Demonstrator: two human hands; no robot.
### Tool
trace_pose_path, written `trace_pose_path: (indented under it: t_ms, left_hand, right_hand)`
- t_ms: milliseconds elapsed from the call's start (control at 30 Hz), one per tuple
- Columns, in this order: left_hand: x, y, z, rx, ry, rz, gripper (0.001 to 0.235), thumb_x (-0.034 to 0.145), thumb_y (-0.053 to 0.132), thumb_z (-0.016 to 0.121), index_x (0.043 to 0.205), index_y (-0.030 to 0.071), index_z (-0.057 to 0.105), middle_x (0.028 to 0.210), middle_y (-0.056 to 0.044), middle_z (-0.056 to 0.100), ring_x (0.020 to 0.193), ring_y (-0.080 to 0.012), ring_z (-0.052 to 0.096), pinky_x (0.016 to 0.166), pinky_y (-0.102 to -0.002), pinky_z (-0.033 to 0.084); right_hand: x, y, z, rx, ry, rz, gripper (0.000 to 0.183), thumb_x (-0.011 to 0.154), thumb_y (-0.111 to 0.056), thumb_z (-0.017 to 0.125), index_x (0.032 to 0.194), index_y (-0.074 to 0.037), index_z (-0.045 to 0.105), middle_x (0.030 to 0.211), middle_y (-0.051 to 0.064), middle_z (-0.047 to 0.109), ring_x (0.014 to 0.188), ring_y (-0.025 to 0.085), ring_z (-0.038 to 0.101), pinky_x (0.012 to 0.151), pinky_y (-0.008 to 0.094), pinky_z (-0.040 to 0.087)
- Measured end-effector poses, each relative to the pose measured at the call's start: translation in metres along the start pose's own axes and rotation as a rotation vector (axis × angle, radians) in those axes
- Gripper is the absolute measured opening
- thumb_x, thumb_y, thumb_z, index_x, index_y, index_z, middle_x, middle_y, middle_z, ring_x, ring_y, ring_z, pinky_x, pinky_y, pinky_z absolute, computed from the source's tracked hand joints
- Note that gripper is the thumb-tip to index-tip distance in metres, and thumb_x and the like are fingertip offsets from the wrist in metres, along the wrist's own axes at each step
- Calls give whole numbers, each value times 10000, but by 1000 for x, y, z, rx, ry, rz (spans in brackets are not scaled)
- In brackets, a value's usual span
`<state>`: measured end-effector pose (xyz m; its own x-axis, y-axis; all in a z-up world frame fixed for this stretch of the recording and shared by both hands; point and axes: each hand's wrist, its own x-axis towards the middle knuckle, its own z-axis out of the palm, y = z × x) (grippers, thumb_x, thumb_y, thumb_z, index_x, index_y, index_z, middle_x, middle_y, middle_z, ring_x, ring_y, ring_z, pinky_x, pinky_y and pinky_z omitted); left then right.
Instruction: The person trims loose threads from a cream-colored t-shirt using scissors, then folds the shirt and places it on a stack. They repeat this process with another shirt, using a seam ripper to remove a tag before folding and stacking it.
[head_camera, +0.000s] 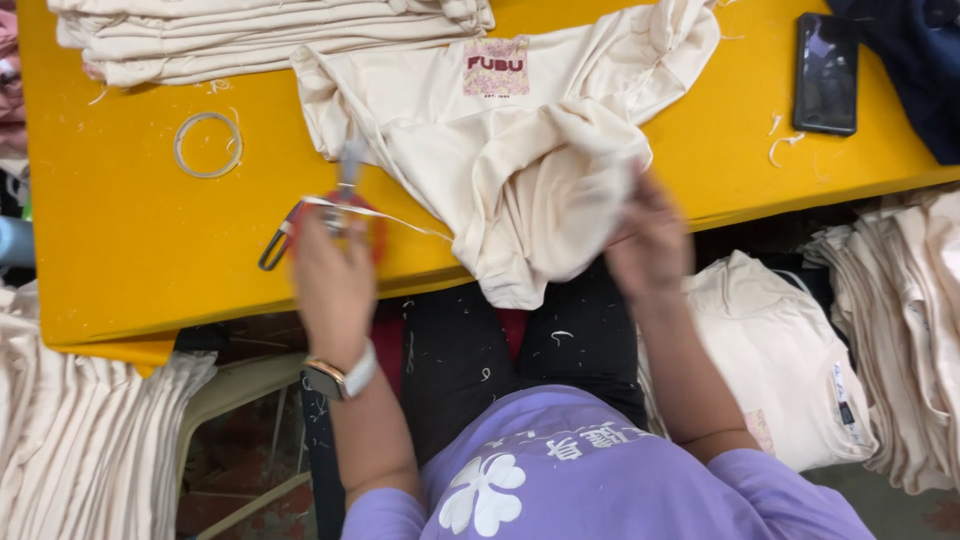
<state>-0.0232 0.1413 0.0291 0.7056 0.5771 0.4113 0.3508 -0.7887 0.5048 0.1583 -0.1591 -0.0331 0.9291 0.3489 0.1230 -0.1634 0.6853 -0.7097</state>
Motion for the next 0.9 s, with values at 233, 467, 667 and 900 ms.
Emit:
trace_pose_path:
  t_ms: [233, 467, 667, 900]
  left_hand:
    - [30, -131, 1, 791, -37, -19, 148, 872, 260, 638, 733, 219, 666, 748, -13, 695, 707, -276, 676, 760, -475, 338]
    - [-27, 16, 27, 35, -121, 222, 378, 926, 392, 611, 1121, 72, 666, 1059, -170, 662, 975, -378, 588, 798, -515, 395]
    - [-80, 57, 78, -551, -295, 231, 232, 975, 250, 619, 1057, 46, 547, 1135, -121, 567, 1038, -302, 539, 917, -406, 402]
    - [-61, -17, -22, -1105, -733, -362, 367, 829, 35, 793, 957, 169, 476, 753, 57, 454, 598, -28, 430, 533, -186, 321]
  right_hand:
    - [25, -149, -191, -326, 154, -568, 296, 1069, 48, 650, 1286, -150, 683, 1361, 143, 670, 1308, 281, 638, 1290, 455, 525]
    - [-16, -130, -193, -1451, 351, -805, 366, 886, 278, 626, 1174, 132, 798, 1005, 197, 616, 823, 264, 568, 664, 327, 415]
    - [-3, -128, -163, -1197, 446, -871, 269, 868, 198, 494, 1051, 53, 628, 978, 181, 618, 892, 281, 592, 824, 367, 474]
    - [-20, -180, -111, -875, 447, -670, 199, 913, -88, 569, 1006, -48, 740, 1037, 67, 656, 1069, 184, 623, 1012, 292, 464]
